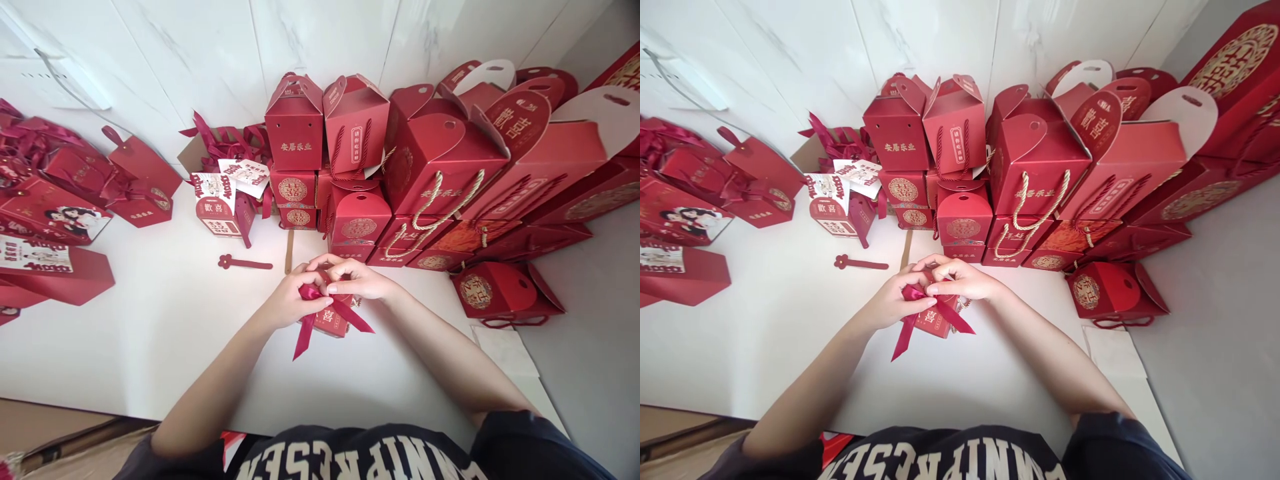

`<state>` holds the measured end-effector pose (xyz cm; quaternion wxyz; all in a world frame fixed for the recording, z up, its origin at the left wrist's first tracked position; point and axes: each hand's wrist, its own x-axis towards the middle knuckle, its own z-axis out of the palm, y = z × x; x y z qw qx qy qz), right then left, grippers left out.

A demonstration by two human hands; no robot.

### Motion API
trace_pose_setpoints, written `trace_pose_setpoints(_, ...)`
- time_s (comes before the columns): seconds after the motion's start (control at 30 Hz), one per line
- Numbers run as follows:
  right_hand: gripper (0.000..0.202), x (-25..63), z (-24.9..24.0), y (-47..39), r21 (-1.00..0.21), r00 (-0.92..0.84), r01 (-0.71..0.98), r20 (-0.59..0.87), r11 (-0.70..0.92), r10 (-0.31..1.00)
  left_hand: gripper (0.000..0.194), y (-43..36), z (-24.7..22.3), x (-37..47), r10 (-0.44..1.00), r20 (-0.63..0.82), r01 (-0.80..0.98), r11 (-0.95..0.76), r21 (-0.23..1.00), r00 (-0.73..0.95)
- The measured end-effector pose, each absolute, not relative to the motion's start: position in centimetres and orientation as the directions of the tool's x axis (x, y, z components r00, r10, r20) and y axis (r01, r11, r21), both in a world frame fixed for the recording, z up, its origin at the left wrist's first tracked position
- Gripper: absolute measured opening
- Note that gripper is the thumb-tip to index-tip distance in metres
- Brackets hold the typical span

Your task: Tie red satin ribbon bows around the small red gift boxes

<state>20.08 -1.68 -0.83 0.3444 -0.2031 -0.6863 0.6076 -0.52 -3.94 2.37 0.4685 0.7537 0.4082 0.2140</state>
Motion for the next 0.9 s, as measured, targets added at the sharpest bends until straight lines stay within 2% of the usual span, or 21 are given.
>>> trace_pose_setpoints(0.37, 0.041, 20.3, -0.4, -1.8, -0.96, -0.677, -0.178, 0.28, 0.217, 0.681, 0.014, -4.0, 2.5, -0.3, 0.826, -0.072, 0.431, -0.215, 0.876, 0.559)
trace_pose_setpoints(0.57, 0.018, 22.5, -0.5, -1.8, -0.972, -0.73, -0.095, 0.214, 0.214, 0.649, 0.014, -4.1, 2.4, -0.5, 0.823, -0.086, 0.39, -0.171, 0.905, 0.561)
trace_pose_setpoints(0.63, 0.015, 23.0, -0.5, -2.0, -0.977, -0.75, -0.051, 0.175, 0.208, 0.638, 0.013, -4.1, 2.3, -0.5, 0.825, -0.088, 0.38, -0.16, 0.911, 0.558)
trace_pose_setpoints(0.77, 0.027, 22.9, -0.6, -2.7, -0.993, -0.747, -0.04, 0.103, 0.111, 0.657, 0.009, -4.1, 2.4, -0.5, 0.83, -0.066, 0.393, -0.19, 0.9, 0.553)
trace_pose_setpoints(0.9, 0.043, 22.4, -0.4, -2.8, -0.992, -0.711, -0.075, 0.124, 0.101, 0.692, 0.011, -4.2, 2.5, -0.4, 0.831, -0.078, 0.442, -0.211, 0.872, 0.551)
